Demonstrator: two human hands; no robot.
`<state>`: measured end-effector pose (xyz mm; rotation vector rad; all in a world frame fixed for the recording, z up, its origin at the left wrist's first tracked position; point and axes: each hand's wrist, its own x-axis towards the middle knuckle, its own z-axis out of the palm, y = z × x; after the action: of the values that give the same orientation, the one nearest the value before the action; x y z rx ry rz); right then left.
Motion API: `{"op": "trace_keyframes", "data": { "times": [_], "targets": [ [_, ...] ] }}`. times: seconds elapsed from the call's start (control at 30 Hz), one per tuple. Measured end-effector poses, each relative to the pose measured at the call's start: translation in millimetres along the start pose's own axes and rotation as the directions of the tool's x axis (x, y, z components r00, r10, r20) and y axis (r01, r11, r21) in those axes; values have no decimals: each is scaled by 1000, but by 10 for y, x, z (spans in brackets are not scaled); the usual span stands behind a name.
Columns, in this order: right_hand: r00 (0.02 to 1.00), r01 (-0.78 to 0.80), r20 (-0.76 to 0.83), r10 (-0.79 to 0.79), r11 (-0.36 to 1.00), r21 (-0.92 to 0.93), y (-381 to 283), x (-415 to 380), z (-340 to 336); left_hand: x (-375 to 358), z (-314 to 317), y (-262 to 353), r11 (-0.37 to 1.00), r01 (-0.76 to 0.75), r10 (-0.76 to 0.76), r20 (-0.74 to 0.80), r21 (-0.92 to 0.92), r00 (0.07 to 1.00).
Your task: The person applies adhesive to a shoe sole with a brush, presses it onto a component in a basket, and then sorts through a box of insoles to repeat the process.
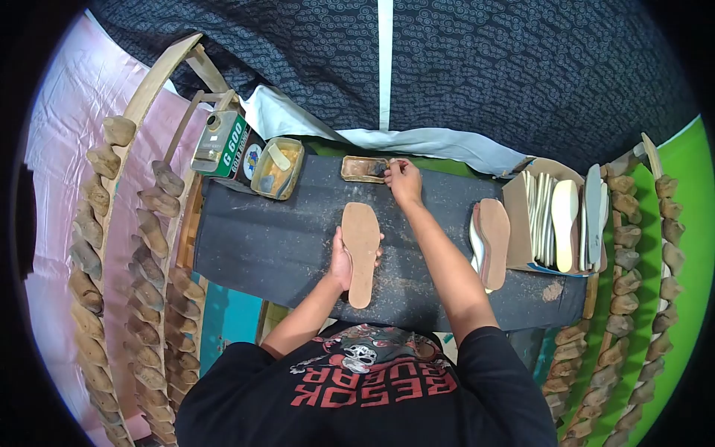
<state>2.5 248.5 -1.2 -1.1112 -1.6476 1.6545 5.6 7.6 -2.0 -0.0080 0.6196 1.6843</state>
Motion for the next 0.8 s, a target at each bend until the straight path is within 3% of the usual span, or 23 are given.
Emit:
{"op": "trace_keyframes", "data": {
  "times": [0.37, 0.47, 0.6, 0.8],
  "targets": [
    [999, 32, -38, -22, 955, 293, -399, -244, -340, 209, 236, -46, 997, 78, -78, 107, 3, 991],
    [982, 184, -109, -155, 919, 348, -574, -397, -527, 180, 292, -17, 998, 66, -66, 112, 7, 991],
    [953, 303, -84, -292, 918, 256, -946, -779, -726, 133, 429, 58, 998, 55, -56, 147, 8, 988],
    [933, 359, -29, -358, 926, 118, -1145, -1160, -763, 151, 564, 39, 998, 51, -58, 218, 38, 974]
  ]
}}
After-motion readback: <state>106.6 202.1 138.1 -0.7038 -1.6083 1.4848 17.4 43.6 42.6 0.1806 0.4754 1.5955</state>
